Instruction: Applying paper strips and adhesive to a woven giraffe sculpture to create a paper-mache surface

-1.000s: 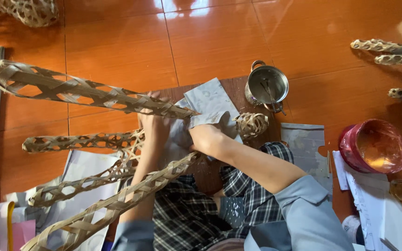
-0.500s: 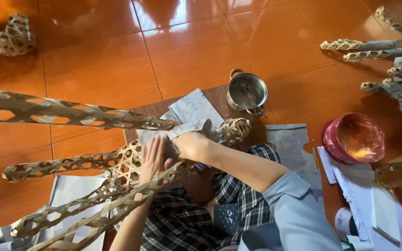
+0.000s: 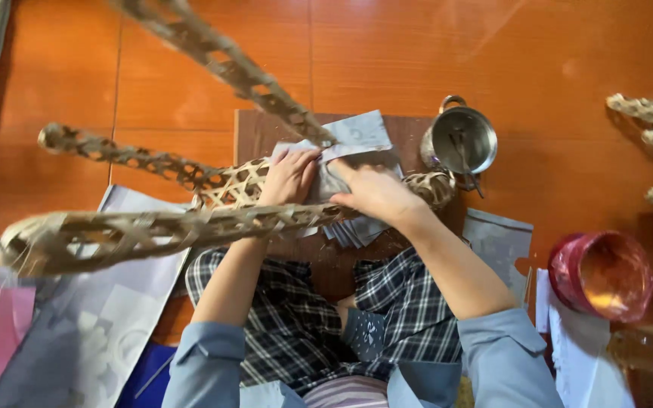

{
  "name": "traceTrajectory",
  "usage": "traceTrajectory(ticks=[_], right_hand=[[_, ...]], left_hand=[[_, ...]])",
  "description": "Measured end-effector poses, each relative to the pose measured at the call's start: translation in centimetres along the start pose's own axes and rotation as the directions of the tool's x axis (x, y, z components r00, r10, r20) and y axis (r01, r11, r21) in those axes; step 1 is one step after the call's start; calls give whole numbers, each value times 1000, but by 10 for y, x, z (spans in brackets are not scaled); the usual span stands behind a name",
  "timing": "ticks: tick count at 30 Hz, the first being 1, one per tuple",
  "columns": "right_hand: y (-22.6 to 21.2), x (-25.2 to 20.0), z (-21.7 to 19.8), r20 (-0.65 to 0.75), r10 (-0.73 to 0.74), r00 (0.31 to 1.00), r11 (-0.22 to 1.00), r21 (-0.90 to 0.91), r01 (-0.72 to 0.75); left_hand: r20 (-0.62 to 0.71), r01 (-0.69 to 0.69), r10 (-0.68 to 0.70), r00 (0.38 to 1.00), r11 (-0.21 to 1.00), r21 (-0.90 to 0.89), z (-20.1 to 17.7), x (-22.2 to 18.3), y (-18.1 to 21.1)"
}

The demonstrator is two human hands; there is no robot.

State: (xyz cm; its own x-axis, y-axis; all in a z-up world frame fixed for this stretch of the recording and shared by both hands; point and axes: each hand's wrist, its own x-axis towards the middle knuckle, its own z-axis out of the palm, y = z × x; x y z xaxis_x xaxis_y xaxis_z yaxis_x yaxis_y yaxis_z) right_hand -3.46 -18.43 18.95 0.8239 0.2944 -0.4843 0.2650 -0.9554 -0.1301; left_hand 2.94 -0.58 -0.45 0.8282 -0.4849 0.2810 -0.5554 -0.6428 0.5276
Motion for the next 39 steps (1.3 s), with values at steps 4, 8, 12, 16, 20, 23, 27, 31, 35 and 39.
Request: traceTrajectory(ticks=[4, 8, 12, 16, 20, 23, 27, 31, 35, 39], right_hand=[[1, 3, -13, 39, 25, 999, 1000, 9, -25], [19, 7, -13, 57, 13, 998, 972, 233, -26], [65, 33, 6, -74, -64, 995, 809, 580, 95], [59, 35, -6, -50, 7, 999, 762, 647, 27], [58, 40, -6, -107, 19, 994, 798, 600, 49], [58, 44, -11, -132, 52, 990, 805, 591, 37], [61, 54, -9, -139, 75, 987, 829, 559, 16], [47, 36, -4, -130, 90, 987, 816, 579, 2], [3, -36, -20, -107, 89, 990, 789, 615, -5], [-8, -77, -1, -401, 224, 888, 749, 653, 106]], left_hand=[[16, -31, 31, 999, 998, 46, -10, 15, -6], [278, 139, -87, 957, 975, -175, -34, 26, -3], [408, 314, -216, 887, 930, -190, -38, 42, -2], [387, 340, -275, 880, 934, -109, -44, 42, 1], [-208, 53, -39, 977, 997, 62, 32, 13, -27], [-179, -42, 16, 984, 989, -144, -22, -25, 35], [-206, -156, 159, 966, 987, 30, -30, -73, 59], [-342, 52, -77, 936, 995, -80, -59, -61, 70], [-383, 1, -173, 907, 913, -408, -61, -30, 55], [-213, 126, -376, 902, 701, -701, -50, -12, 61]])
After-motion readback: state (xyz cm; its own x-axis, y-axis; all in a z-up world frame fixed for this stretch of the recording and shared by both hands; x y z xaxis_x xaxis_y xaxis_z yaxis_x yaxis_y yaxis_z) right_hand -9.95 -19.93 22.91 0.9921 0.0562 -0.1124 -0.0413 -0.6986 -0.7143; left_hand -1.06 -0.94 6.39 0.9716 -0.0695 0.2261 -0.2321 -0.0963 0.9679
